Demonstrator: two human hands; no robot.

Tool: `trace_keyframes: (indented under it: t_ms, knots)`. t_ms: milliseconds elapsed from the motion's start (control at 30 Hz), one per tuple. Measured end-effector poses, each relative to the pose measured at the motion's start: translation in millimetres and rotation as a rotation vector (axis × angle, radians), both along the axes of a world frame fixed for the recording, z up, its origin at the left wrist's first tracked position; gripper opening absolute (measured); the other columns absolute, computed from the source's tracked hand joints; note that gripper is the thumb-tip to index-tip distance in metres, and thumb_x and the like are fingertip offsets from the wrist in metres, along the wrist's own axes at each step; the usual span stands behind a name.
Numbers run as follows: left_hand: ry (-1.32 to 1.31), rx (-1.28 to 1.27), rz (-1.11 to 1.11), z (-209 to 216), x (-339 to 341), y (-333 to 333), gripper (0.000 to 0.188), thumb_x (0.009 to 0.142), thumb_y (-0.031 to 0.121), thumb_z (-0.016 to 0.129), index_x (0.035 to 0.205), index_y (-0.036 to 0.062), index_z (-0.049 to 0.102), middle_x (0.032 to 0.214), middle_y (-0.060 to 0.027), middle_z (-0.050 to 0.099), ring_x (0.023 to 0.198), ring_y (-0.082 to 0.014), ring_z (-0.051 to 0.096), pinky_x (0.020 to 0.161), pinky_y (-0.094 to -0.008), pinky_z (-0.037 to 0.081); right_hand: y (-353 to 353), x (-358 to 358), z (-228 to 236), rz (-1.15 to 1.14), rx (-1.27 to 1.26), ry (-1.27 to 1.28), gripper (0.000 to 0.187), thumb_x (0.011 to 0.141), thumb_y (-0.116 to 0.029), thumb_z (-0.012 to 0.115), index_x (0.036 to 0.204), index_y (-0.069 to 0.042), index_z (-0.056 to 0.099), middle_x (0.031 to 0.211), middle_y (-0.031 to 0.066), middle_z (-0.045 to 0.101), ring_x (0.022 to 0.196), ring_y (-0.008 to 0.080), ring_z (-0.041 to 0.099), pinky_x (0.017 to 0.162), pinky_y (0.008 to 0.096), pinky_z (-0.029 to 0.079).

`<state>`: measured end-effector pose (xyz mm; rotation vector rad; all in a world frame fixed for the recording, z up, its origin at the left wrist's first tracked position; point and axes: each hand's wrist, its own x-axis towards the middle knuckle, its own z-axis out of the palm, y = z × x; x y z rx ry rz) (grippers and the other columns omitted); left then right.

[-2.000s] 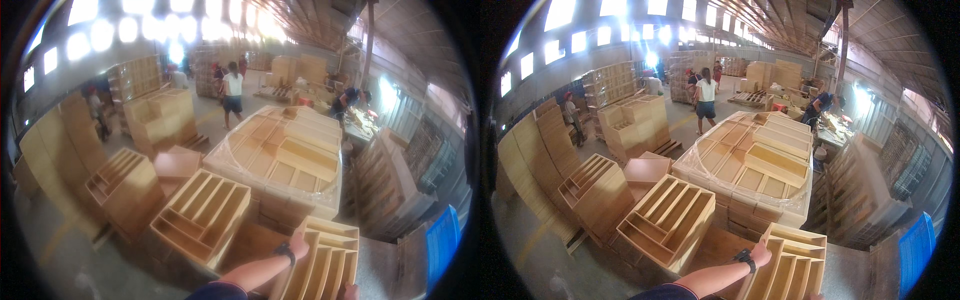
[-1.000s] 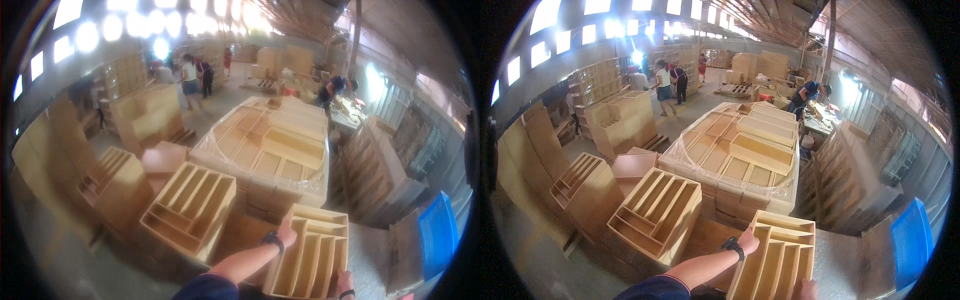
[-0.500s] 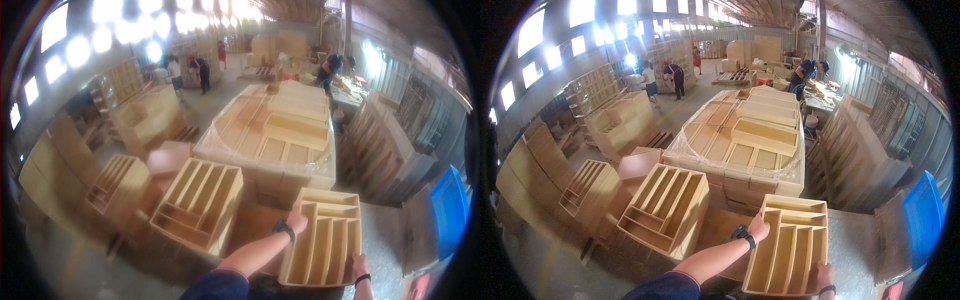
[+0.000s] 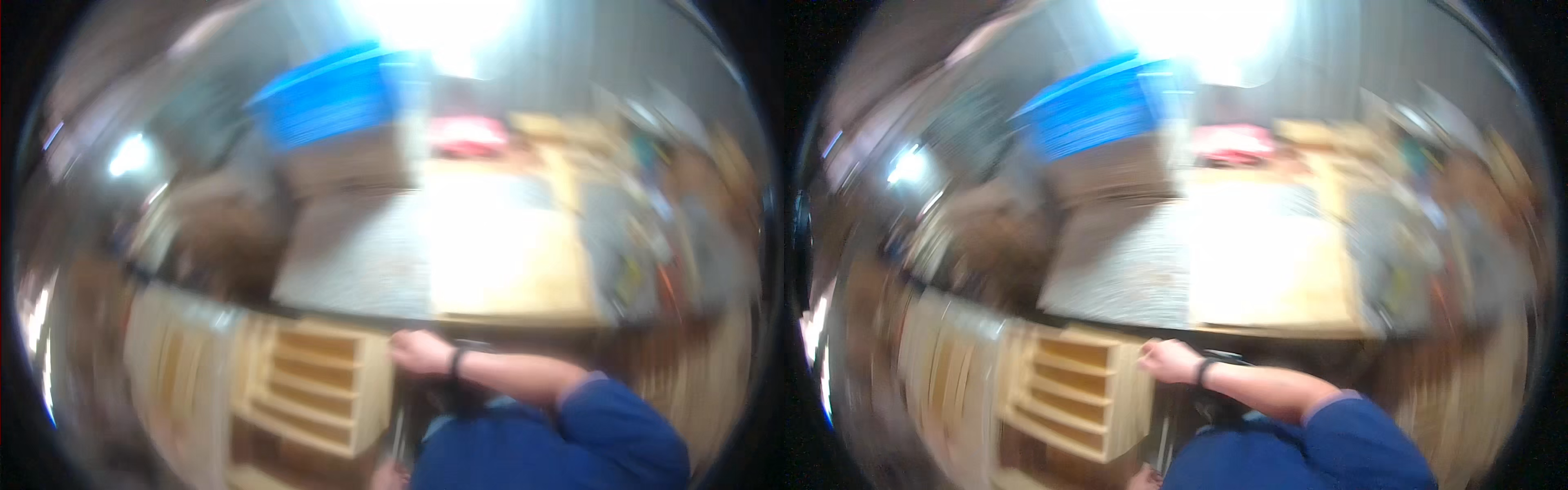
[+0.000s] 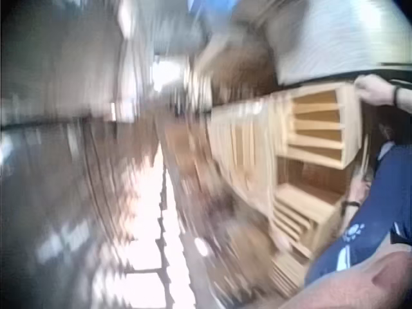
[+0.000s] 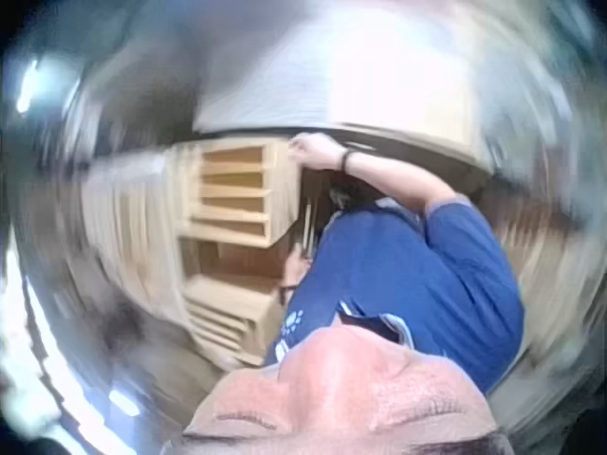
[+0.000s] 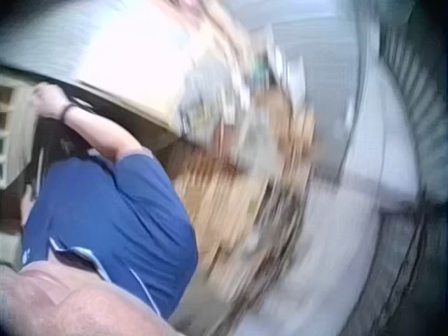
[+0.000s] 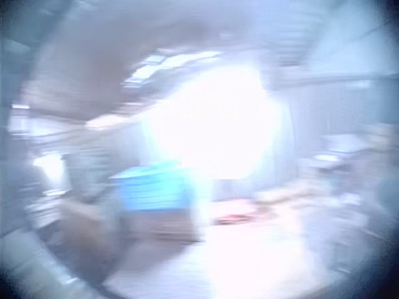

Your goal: Assembling a wooden tray organizer by inserting dividers and securing them with a pneumatic nail gun.

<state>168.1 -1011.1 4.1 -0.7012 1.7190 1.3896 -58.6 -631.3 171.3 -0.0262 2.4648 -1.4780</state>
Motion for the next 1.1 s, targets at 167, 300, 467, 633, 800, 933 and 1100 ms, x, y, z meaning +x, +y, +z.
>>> trace_keyframes:
  t_ms: [167, 300, 467, 633, 800, 933, 1100]
  knots:
    - [0.075, -0.169, -0.832, 81.6, -4.0, 188.2, 0.037, 0.105, 0.044, 0.063, 0.118, 0.0118, 0.076, 0.111, -0.0065, 0.076, 0.105, -0.0250, 0.068, 0.099, -0.0439, 0.053, 172.9, 159.0, -76.8, -0.227, -0.111, -0.049, 0.034, 0.098, -0.030, 0.062, 0.114, -0.002, 0.073, 0.112, 0.0233, 0.075, 0.106, 0.0429, 0.070, 0.091, 0.0519, 0.054]
    - [0.165, -0.209, -1.158, 77.0, 11.8, 331.8, 0.036, 0.106, 0.043, 0.061, 0.116, 0.0115, 0.076, 0.109, -0.0066, 0.076, 0.104, -0.0246, 0.069, 0.098, -0.0429, 0.054, 311.0, 299.3, -109.4, -0.347, -0.098, -0.120, 0.035, 0.090, -0.034, 0.068, 0.094, 0.000, 0.077, 0.095, 0.0244, 0.077, 0.093, 0.0424, 0.074, 0.084, 0.0518, 0.058]
    - [0.228, -0.231, -1.553, 79.0, 65.0, 493.6, 0.035, 0.106, 0.041, 0.060, 0.114, 0.0110, 0.076, 0.107, -0.0067, 0.076, 0.102, -0.0240, 0.070, 0.097, -0.0417, 0.055, 451.7, 481.4, -200.1, -0.816, 0.016, -0.408, 0.031, 0.084, -0.019, 0.066, 0.100, 0.003, 0.080, 0.105, 0.0267, 0.077, 0.106, 0.0407, 0.075, 0.092, 0.0483, 0.060]
    - [0.292, -0.219, -1.918, 80.0, 119.6, 621.6, 0.035, 0.107, 0.040, 0.058, 0.112, 0.0106, 0.076, 0.105, -0.0068, 0.076, 0.101, -0.0234, 0.071, 0.095, -0.0404, 0.056, 524.5, 712.4, -273.4, -1.351, -0.075, -0.549, 0.040, 0.089, -0.030, 0.064, 0.111, 0.000, 0.079, 0.118, 0.0265, 0.074, 0.114, 0.0423, 0.071, 0.100, 0.0509, 0.055]
    - [0.444, -0.160, -2.239, 69.6, 152.9, 714.1, 0.035, 0.107, 0.039, 0.057, 0.110, 0.0102, 0.076, 0.103, -0.0069, 0.076, 0.099, -0.0228, 0.071, 0.094, -0.0391, 0.057, 442.6, 977.8, -293.1, -2.103, -0.085, -0.816, 0.043, 0.097, -0.040, 0.059, 0.115, -0.006, 0.078, 0.128, 0.0229, 0.072, 0.123, 0.0407, 0.067, 0.104, 0.0509, 0.053]
    - [0.602, 0.008, -2.487, 47.1, 180.7, 793.0, 0.035, 0.108, 0.038, 0.055, 0.108, 0.0098, 0.076, 0.101, -0.0070, 0.076, 0.098, -0.0224, 0.072, 0.093, -0.0381, 0.058, 253.6, 1143.5, -316.7, -2.318, -0.037, -1.181, 0.037, 0.098, -0.025, 0.058, 0.116, 0.001, 0.077, 0.123, 0.0258, 0.073, 0.116, 0.0424, 0.070, 0.099, 0.0479, 0.057]
    - [1.099, -0.018, -2.694, 29.5, 227.6, 849.7, 0.035, 0.108, 0.036, 0.054, 0.106, 0.0094, 0.076, 0.099, -0.0070, 0.076, 0.096, -0.0218, 0.073, 0.092, -0.0368, 0.059, 111.7, 1139.8, -310.7, -1.523, -0.171, -1.576, 0.048, 0.106, -0.032, 0.057, 0.142, -0.001, 0.064, 0.144, 0.0196, 0.066, 0.133, 0.0327, 0.064, 0.101, 0.0473, 0.057]
